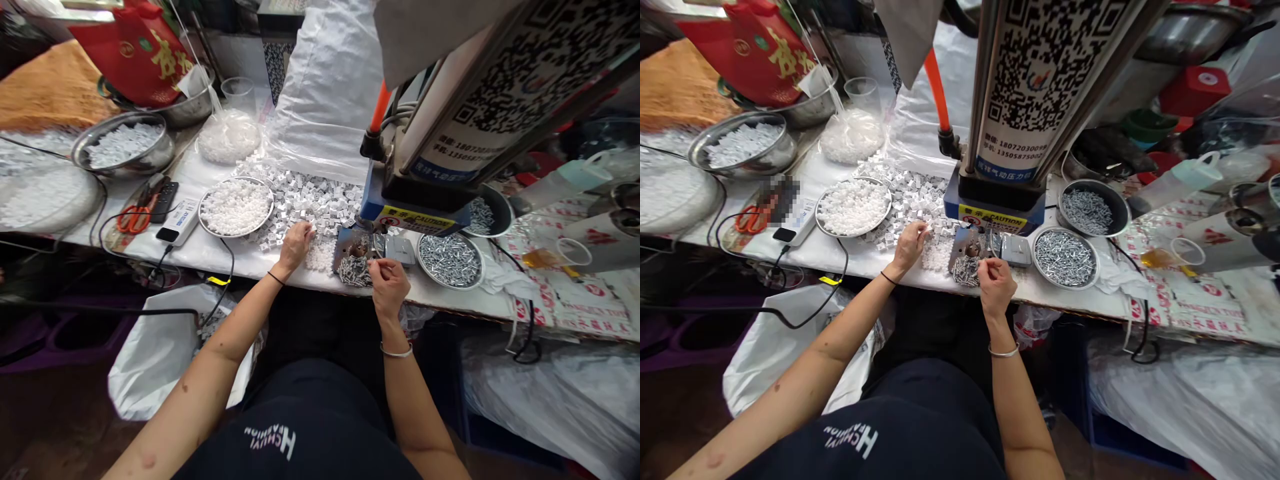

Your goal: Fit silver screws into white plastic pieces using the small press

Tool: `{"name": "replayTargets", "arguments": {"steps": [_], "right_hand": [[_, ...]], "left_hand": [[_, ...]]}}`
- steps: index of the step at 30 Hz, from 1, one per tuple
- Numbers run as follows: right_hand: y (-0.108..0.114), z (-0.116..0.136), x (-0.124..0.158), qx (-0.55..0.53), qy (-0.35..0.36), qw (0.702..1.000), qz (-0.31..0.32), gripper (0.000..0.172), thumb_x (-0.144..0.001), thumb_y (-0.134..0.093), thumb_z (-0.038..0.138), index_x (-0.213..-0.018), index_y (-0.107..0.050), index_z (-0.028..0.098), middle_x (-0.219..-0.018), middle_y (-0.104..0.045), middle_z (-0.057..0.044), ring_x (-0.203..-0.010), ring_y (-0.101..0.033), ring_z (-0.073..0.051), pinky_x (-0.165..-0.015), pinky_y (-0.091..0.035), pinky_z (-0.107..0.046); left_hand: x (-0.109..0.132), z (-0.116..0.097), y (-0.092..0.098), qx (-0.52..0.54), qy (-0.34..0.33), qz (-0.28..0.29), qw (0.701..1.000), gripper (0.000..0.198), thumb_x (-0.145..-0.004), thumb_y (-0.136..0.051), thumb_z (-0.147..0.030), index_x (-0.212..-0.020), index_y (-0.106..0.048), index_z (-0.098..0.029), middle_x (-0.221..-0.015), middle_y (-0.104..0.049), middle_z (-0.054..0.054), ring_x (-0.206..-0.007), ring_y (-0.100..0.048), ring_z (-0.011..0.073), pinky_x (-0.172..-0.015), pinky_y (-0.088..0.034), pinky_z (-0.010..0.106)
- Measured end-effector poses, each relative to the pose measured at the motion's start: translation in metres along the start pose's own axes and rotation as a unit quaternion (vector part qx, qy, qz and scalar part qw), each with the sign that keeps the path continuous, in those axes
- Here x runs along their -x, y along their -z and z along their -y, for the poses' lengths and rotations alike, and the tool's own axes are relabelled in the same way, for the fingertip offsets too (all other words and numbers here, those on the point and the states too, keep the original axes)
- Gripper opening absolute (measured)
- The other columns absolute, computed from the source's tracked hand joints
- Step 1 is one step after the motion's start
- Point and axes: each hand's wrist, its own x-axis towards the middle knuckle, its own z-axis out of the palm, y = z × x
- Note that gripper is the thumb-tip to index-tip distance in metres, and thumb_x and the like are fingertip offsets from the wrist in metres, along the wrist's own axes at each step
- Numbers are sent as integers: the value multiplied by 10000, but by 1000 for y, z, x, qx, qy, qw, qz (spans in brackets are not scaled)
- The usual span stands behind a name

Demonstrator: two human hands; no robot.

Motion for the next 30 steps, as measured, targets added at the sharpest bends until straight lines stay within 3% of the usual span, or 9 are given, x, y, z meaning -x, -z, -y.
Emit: {"name": "replayTargets", "arguments": {"steps": [5,7,9,12,16,19,24,27,30], "right_hand": [[20,0,2,-141,-127,979,78,328,-693,-696,379,-945,-645,176,-804,-735,-41,-741,-697,-184,-758,-572,-349],[25,1,4,-162,-145,973,82,333,-678,-715,382,-927,-664,169,-834,-734,-46,-739,-694,-177,-766,-573,-356],[25,4,5,-179,-151,969,76,313,-670,-728,378,-894,-671,168,-809,-730,-36,-696,-685,-164,-742,-577,-347],[18,14,8,-174,-113,975,74,241,-685,-726,354,-846,-680,181,-787,-721,-21,-708,-678,-157,-744,-566,-322],[10,24,11,-123,-26,989,83,181,-739,-682,329,-871,-690,205,-903,-722,-35,-859,-673,-179,-847,-529,-336],[15,20,8,-90,-8,993,78,182,-751,-670,327,-882,-687,202,-919,-720,-42,-873,-670,-185,-864,-520,-346],[33,5,5,-116,-56,990,52,196,-725,-695,339,-843,-671,185,-861,-720,-34,-823,-677,-182,-819,-535,-334],[39,0,9,-109,-69,990,54,191,-710,-708,337,-821,-672,186,-814,-714,-25,-783,-674,-175,-783,-537,-318],[40,-3,13,-99,-80,991,51,192,-701,-714,340,-809,-674,186,-785,-704,-17,-750,-665,-167,-767,-534,-313]], "left_hand": [[-3,-18,2,207,139,4,968,255,-824,-560,-329,-998,-632,-157,-915,-652,69,-743,-603,139,-698,-459,267],[-5,-26,0,336,226,39,913,272,-780,-609,-324,-978,-650,-142,-892,-658,65,-704,-611,123,-664,-468,254],[-4,-37,-2,459,303,92,830,272,-719,-676,-304,-928,-660,-132,-840,-659,52,-660,-605,98,-639,-471,232],[8,-56,-6,570,355,151,726,273,-637,-757,-268,-857,-664,-135,-762,-648,26,-605,-575,62,-603,-466,197],[29,-80,-6,605,364,189,683,300,-659,-754,-333,-866,-657,-140,-750,-656,30,-644,-599,83,-630,-490,214],[35,-80,-4,547,350,158,744,323,-655,-753,-360,-857,-653,-129,-736,-663,30,-684,-625,118,-683,-505,252],[28,-61,-6,266,178,73,945,258,-780,-637,-375,-916,-681,-160,-832,-681,51,-731,-607,146,-684,-480,282],[28,-63,-11,133,28,70,988,185,-819,-603,-335,-886,-700,-193,-954,-662,61,-920,-578,177,-835,-441,317],[33,-77,-15,31,-5,76,997,198,-782,-642,-386,-831,-699,-203,-887,-629,54,-894,-545,197,-836,-415,344]]}}
